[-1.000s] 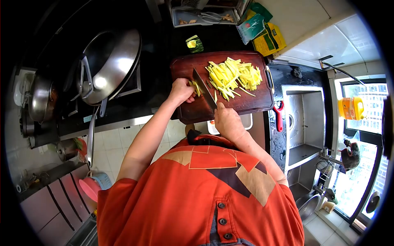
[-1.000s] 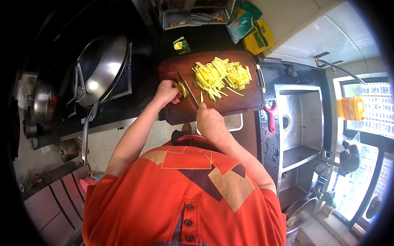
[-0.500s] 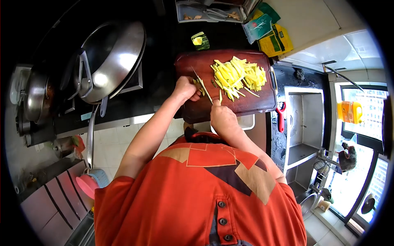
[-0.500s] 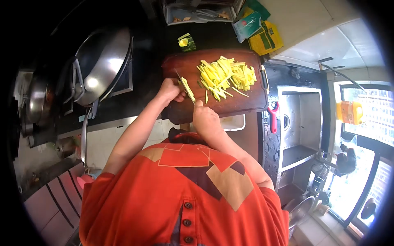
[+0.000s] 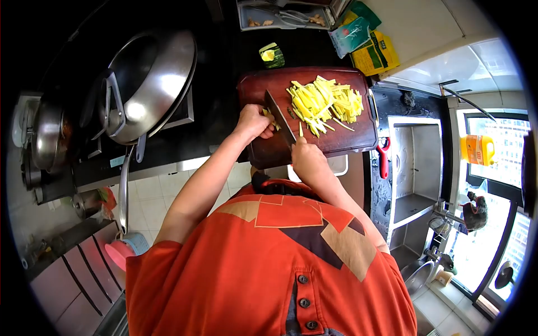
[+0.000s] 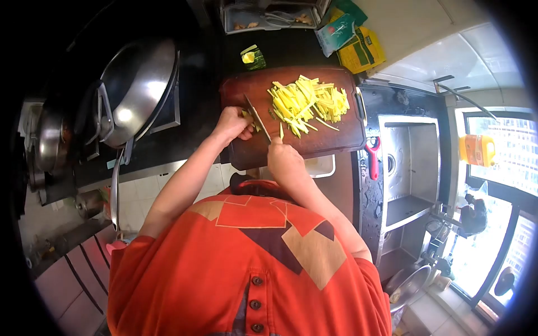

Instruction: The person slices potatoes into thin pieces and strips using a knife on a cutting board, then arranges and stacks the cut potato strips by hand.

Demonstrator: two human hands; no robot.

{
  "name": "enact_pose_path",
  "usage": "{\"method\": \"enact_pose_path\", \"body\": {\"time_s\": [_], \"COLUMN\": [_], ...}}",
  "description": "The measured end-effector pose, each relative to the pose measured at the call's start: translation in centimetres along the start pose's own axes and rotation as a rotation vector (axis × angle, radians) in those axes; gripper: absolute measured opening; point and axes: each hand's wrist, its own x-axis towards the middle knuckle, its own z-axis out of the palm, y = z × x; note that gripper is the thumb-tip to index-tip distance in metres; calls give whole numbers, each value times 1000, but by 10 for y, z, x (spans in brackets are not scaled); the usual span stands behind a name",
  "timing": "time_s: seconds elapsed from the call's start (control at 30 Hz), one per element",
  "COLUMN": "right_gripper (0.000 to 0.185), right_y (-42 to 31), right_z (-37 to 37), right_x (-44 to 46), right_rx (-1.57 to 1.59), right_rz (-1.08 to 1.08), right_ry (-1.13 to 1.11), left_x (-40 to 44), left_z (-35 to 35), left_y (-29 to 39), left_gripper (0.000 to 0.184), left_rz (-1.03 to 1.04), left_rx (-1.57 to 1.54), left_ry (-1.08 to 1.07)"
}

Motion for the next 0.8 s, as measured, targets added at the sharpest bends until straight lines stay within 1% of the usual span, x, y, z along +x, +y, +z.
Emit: {"method": "enact_pose_path", "body": {"time_s": [0.1,0.17,0.2,0.3,0.33,0.37,0.43,0.47,0.53,0.57,0.6,0.63,0.7,0.77,0.8], "right_gripper": [15,18,21,23,22,22,22,22,22,22,22,23,23,23,23], "right_y": [4,10,11,15,8,9,12,15,17,18,22,25,31,31,32], "right_z": [-4,-19,-16,-27,-35,-33,-28,-21,-18,-16,-16,-18,-23,-32,-35], "right_x": [11,8,9,-7,-12,-14,-15,-15,-17,-18,-15,-12,-7,-9,-10], "right_rx": [35,48,100,130,124,128,122,57,46,33,-22,-18,-19,-33,-15], "right_rz": [-67,-185,-47,-27,-9,-3,-53,-93,-100,-107,-109,-76,-19,-16,-6], "right_ry": [96,102,130,155,123,123,29,14,-7,-32,8,21,68,99,96], "left_x": [-1,0,-3,-20,-25,-30,-35,-36,-32,-29,-25,-22,-16,-1,-7], "left_z": [2,3,3,-8,-15,-21,-35,-38,-36,-31,-24,-14,7,17,19], "left_y": [1,-1,2,1,-1,-2,-6,-11,-18,-20,-22,-21,-16,-27,-23], "left_gripper": [11,13,13,16,16,17,23,24,26,26,27,33,40,49,52], "left_rz": [14,8,18,16,70,127,102,110,116,143,169,232,284,462,598], "left_rx": [32,66,62,67,7,-51,10,40,71,49,26,-19,36,250,453], "left_ry": [46,46,48,67,78,88,58,75,94,131,169,187,256,360,497]}}
